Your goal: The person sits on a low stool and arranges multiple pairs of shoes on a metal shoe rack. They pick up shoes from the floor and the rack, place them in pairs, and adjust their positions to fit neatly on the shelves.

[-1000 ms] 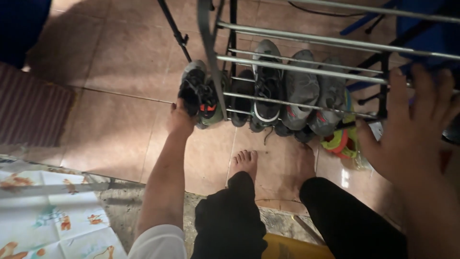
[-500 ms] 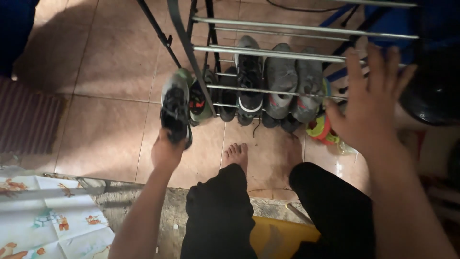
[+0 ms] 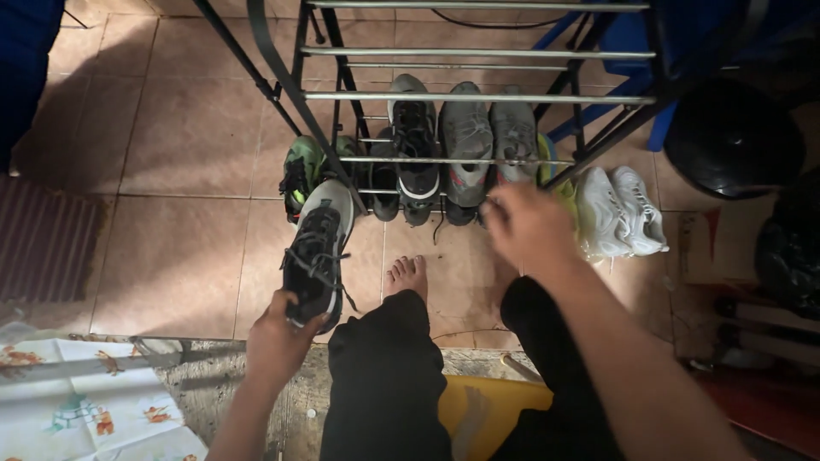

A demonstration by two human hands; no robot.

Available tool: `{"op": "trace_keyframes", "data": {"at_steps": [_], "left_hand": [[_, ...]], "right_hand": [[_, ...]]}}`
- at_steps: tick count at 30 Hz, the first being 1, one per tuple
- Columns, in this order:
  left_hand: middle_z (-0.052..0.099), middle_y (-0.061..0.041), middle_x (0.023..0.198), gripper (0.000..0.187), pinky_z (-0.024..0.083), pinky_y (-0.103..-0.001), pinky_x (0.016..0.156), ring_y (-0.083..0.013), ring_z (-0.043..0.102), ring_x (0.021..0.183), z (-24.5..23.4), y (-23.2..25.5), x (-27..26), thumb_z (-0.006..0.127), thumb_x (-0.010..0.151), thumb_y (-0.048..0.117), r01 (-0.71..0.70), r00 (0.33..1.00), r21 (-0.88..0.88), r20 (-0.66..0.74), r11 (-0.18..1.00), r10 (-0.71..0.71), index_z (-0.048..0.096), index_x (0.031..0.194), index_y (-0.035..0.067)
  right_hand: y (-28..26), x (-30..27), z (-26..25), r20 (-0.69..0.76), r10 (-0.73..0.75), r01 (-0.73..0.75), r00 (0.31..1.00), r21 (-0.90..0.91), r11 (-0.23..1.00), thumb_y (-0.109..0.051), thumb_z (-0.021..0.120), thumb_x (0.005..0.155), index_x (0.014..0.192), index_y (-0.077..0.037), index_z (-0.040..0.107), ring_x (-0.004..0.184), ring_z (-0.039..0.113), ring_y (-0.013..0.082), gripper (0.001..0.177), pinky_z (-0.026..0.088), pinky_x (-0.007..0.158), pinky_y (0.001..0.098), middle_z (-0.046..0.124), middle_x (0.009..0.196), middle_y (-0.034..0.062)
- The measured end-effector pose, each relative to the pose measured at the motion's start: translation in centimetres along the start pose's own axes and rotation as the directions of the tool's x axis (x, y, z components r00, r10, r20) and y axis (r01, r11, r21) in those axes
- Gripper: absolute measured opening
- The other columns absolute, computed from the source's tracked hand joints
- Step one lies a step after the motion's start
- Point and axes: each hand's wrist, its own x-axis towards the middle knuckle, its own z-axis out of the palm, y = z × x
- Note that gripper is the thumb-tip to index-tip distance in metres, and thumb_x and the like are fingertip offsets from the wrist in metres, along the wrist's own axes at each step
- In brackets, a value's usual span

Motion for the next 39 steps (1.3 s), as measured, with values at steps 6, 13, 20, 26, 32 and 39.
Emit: {"op": "trace_keyframes", "data": {"at_steps": [6, 13, 20, 26, 32, 39], "left_hand": [[0.079, -0.006, 0.086, 0.058, 0.056, -0.047, 0.063, -0.0353, 0.075, 0.075, 0.3, -1.4, -1.2, 0.087, 0.070, 0.050, 0.050, 0.995, 0.037, 0.081, 0.998, -0.053, 0.052, 0.109, 0.025], [0.077, -0.003, 0.083, 0.054, 0.053, -0.046, 0.060, -0.0357, 0.073, 0.070, 1.8, -1.8, -0.8, 0.086, 0.071, 0.046, -0.073, 0.995, -0.039, 0.065, 0.997, 0.076, 0.051, 0.107, 0.026], [0.077, -0.005, 0.086, 0.049, 0.053, -0.045, 0.063, -0.0343, 0.072, 0.075, 1.4, 1.2, 0.2, 0.084, 0.076, 0.047, -0.102, 0.990, -0.093, 0.093, 0.990, 0.111, 0.052, 0.105, 0.024], [0.077, -0.008, 0.097, 0.050, 0.059, -0.048, 0.071, -0.0348, 0.075, 0.084, 1.1, 2.5, -0.3, 0.087, 0.074, 0.043, -0.197, 0.980, -0.118, -0.004, 0.973, 0.198, 0.054, 0.106, 0.022], [0.077, -0.009, 0.102, 0.051, 0.062, -0.049, 0.084, -0.0342, 0.076, 0.095, 0.1, 4.0, -0.3, 0.086, 0.074, 0.050, -0.100, 0.995, -0.118, 0.012, 0.988, 0.102, 0.056, 0.106, 0.025], [0.076, -0.007, 0.107, 0.054, 0.061, -0.045, 0.083, -0.0316, 0.076, 0.096, 0.8, 6.3, 0.6, 0.080, 0.077, 0.061, -0.165, 0.986, -0.048, 0.019, 0.985, 0.166, 0.057, 0.112, 0.027]], "right_hand": [[-2.5, 3.3, 1.3, 0.497, 0.190, -0.217, 0.847, -0.003, 0.976, -0.037, 0.057, 0.101, 0.165, -0.021, 0.014, 0.086, 0.073, 0.0347, 0.079, 0.062, 0.066, 0.0459, 0.063, 0.124, 0.0209], [-0.5, 6.9, 6.5, 0.350, 0.267, -0.325, 0.898, 0.118, 0.938, -0.032, 0.064, 0.097, 0.165, -0.028, -0.001, 0.119, 0.059, 0.0460, 0.094, 0.056, 0.083, 0.0589, 0.044, 0.150, 0.0250], [3.1, 7.5, 9.7, 0.271, 0.147, -0.214, 0.951, 0.236, 0.948, -0.031, 0.056, 0.104, 0.124, -0.009, 0.055, 0.087, 0.066, 0.0429, 0.029, 0.049, 0.067, 0.0528, 0.069, 0.104, 0.0203], [3.5, 4.1, 9.4, 0.136, 0.016, -0.034, 0.991, 0.126, 0.991, -0.026, 0.058, 0.102, 0.117, -0.006, 0.061, 0.079, 0.069, 0.0471, 0.025, 0.054, 0.062, 0.0561, 0.071, 0.090, 0.0249], [3.7, -0.8, 6.6, 0.095, -0.012, 0.003, 0.995, 0.090, 0.996, -0.028, 0.064, 0.097, 0.119, -0.009, 0.064, 0.094, 0.071, 0.0493, 0.029, 0.059, 0.077, 0.0584, 0.069, 0.108, 0.0244], [2.4, -5.1, 0.6, 0.193, -0.003, -0.012, 0.981, 0.077, 0.997, -0.027, 0.064, 0.098, 0.125, -0.012, 0.063, 0.091, 0.073, 0.0428, 0.031, 0.060, 0.079, 0.0509, 0.074, 0.096, 0.0186]]}}
